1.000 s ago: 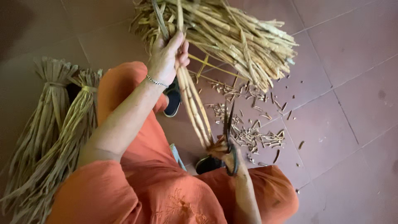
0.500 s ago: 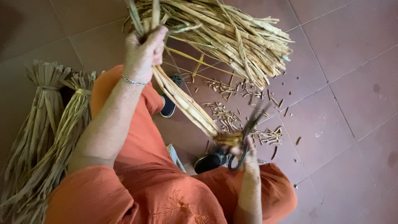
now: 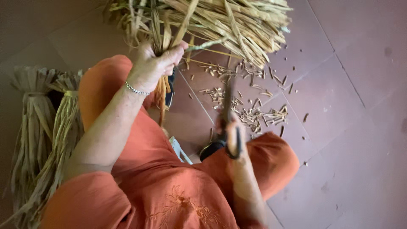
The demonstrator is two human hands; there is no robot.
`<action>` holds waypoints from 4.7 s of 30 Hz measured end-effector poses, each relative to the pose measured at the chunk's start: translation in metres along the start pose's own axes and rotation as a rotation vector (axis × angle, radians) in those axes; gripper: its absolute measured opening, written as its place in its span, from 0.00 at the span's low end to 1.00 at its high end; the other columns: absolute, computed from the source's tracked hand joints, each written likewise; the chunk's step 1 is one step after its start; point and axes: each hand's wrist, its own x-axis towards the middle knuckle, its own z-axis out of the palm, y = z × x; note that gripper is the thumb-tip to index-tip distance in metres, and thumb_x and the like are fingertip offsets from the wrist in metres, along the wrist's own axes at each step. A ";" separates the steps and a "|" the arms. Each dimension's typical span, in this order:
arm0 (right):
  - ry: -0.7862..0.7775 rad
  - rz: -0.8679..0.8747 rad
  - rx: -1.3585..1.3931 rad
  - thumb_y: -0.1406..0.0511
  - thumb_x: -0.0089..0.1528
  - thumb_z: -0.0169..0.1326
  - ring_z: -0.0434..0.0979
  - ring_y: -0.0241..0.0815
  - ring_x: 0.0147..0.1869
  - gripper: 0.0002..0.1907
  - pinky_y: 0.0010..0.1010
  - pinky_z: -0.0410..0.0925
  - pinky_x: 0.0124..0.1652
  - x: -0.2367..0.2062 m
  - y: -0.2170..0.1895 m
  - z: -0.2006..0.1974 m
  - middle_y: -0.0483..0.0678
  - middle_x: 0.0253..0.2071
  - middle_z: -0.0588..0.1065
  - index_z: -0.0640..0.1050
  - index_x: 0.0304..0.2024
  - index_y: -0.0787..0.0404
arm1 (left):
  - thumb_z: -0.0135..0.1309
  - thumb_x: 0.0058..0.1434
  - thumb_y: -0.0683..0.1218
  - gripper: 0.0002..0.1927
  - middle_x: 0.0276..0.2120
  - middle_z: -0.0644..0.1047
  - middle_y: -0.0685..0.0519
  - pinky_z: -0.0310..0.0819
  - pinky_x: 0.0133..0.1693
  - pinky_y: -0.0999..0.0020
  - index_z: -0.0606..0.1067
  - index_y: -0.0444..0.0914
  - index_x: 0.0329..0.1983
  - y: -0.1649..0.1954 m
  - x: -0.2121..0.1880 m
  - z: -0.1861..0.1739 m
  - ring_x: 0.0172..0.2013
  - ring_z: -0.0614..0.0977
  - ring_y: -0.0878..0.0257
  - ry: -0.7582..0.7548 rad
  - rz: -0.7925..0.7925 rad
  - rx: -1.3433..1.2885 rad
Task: The person sits on the floor and trims the ends of dried palm/grass stalks with scissors, cutting off root tips and uneven pieces. They take stalks from a large bundle, cut them one at a time or in small groups, and set the trimmed stalks aside while cut scraps accumulate on the floor.
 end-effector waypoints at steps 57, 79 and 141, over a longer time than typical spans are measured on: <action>0.861 0.347 0.467 0.40 0.68 0.31 0.78 0.24 0.36 0.34 0.17 0.70 0.39 0.023 -0.036 0.031 0.32 0.35 0.79 0.69 0.59 0.56 | 0.61 0.66 0.47 0.10 0.21 0.71 0.62 0.59 0.20 0.78 0.76 0.39 0.30 -0.035 -0.028 0.058 0.18 0.67 0.75 -0.238 -0.217 0.140; 0.254 0.118 0.258 0.28 0.61 0.25 0.64 0.36 0.33 0.57 0.28 0.61 0.35 -0.007 -0.050 -0.031 0.45 0.31 0.66 0.67 0.66 0.69 | 0.56 0.68 0.51 0.15 0.26 0.78 0.60 0.60 0.23 0.77 0.83 0.34 0.36 -0.037 -0.034 0.014 0.22 0.66 0.74 -0.492 -0.328 0.268; -0.248 0.336 0.302 0.30 0.67 0.27 0.68 0.36 0.32 0.50 0.27 0.63 0.34 -0.017 -0.015 0.018 0.46 0.31 0.71 0.69 0.62 0.66 | 0.37 0.71 0.67 0.34 0.24 0.79 0.56 0.62 0.21 0.76 0.82 0.37 0.39 -0.044 -0.044 -0.010 0.19 0.68 0.72 -0.540 -0.351 0.293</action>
